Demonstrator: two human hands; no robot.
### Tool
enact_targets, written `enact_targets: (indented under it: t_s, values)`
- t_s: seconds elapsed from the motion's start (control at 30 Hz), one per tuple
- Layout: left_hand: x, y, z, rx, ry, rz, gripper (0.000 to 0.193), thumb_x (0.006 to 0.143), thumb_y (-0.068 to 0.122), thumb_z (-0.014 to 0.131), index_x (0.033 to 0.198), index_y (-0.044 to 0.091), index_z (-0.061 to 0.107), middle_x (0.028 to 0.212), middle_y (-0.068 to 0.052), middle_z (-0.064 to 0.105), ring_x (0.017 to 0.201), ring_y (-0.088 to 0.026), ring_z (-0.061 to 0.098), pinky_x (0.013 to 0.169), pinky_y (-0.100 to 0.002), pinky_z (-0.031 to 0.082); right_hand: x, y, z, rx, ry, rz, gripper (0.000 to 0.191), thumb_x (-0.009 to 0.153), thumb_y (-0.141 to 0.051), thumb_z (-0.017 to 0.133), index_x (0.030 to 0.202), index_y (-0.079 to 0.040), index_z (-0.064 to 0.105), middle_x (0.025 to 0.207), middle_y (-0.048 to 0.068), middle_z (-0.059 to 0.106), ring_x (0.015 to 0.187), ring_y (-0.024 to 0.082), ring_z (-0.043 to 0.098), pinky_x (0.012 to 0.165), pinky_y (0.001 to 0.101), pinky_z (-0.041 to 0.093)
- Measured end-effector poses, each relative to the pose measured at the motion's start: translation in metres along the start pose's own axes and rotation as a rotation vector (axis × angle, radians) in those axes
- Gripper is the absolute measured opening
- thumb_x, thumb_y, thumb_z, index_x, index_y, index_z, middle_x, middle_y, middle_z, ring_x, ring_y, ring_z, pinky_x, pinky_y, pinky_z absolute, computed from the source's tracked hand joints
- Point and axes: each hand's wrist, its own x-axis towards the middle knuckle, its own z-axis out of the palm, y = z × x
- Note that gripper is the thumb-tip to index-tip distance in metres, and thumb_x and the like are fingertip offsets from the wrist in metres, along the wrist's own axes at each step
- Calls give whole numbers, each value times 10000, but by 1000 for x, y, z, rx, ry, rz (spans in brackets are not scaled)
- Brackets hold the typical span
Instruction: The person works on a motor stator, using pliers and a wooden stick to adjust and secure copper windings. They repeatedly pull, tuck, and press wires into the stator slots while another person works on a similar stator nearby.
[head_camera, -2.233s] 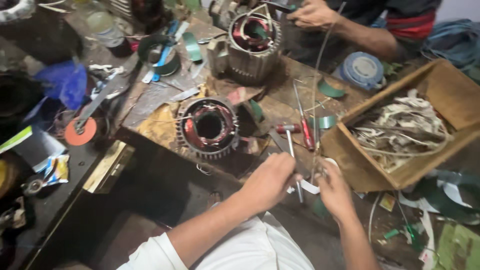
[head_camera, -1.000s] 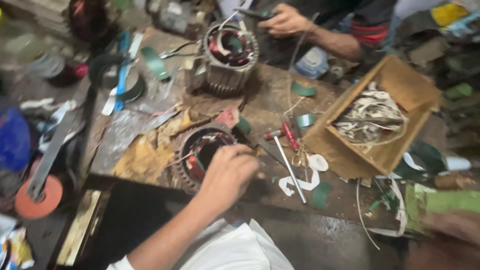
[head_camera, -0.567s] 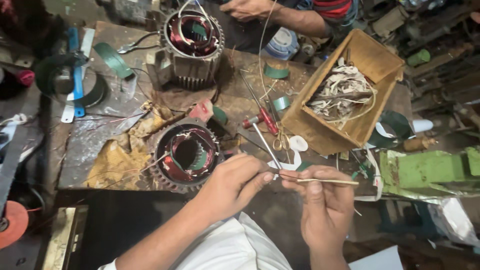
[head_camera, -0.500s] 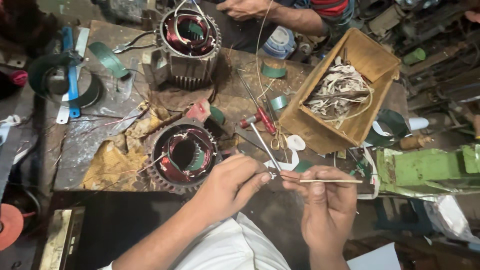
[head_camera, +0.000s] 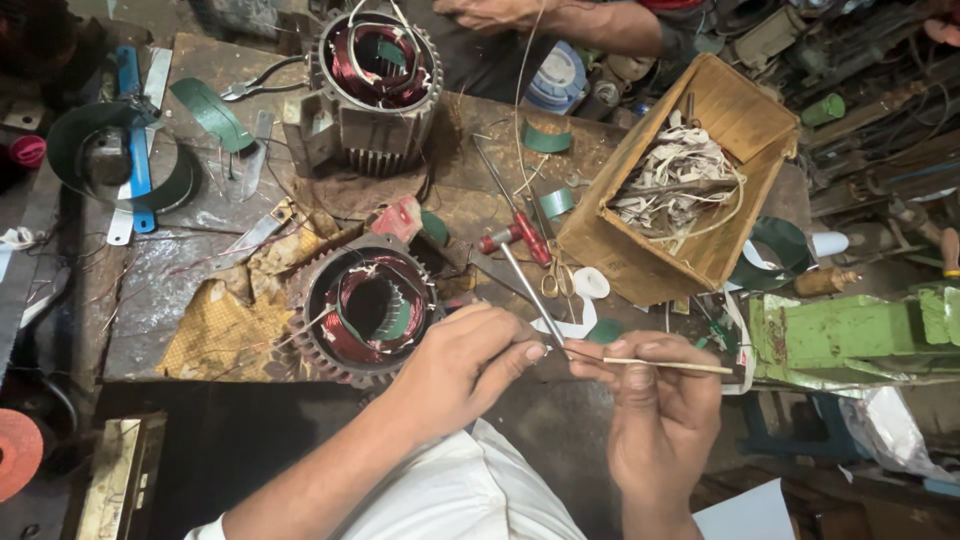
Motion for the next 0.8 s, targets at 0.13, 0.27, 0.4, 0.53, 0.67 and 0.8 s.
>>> enact_targets:
  t_s: [0.13, 0.27, 0.4, 0.53, 0.67, 0.8]
  values:
    - [0, -1, -2, -2, 5, 4, 140, 981, 170, 704, 975, 32, 676, 857, -100, 670, 800, -288, 642, 725, -380, 517, 2, 0, 1, -1, -2, 6, 170, 1073, -31, 553, 1220, 6, 476, 1112, 179, 604, 1014, 376, 742, 841, 463, 662]
    - [0, -2, -2, -3, 1, -1, 145, 977, 176, 711, 980, 35, 676, 869, -98, 674, 809, -287, 644, 729, -382, 520, 4, 0, 5, -217, -88, -66, 125, 1047, 1, 603, 1155, 23, 542, 1137, 174, 608, 1034, 325, 731, 885, 405, 658]
    - [-1, -10, -9, 96, 7, 28, 240, 914, 185, 751, 1082, 44, 656, 971, -103, 678, 933, -306, 650, 825, -411, 510, 11, 8, 13, -527, -250, -60, 121, 951, -17, 700, 1063, 11, 667, 1082, 139, 717, 993, 234, 732, 866, 308, 584]
    - [-10, -22, -27, 496, 20, 17, 472, 790, 111, 759, 1234, 39, 619, 1108, -119, 661, 1106, -332, 606, 907, -444, 461, 26, 38, 32, -683, -365, -41, 147, 865, -49, 780, 1008, -26, 755, 1002, 88, 751, 917, 178, 748, 814, 292, 568]
    - [-26, -26, -35, 720, 83, -5, 494, 746, 107, 745, 1225, 85, 625, 1106, -97, 637, 1072, -305, 580, 883, -431, 440, 30, 74, 56, -551, -460, 39, 146, 882, -48, 771, 1025, -28, 747, 984, 96, 744, 882, 179, 729, 763, 290, 564]
    - [-45, -22, -42, 694, 65, 15, 453, 770, 170, 731, 1214, 103, 671, 929, -61, 566, 881, -269, 532, 767, -411, 399, 16, 67, 50, -667, -418, 344, 469, 811, -79, 867, 1251, -51, 708, 818, 124, 709, 705, 224, 644, 638, 314, 537]
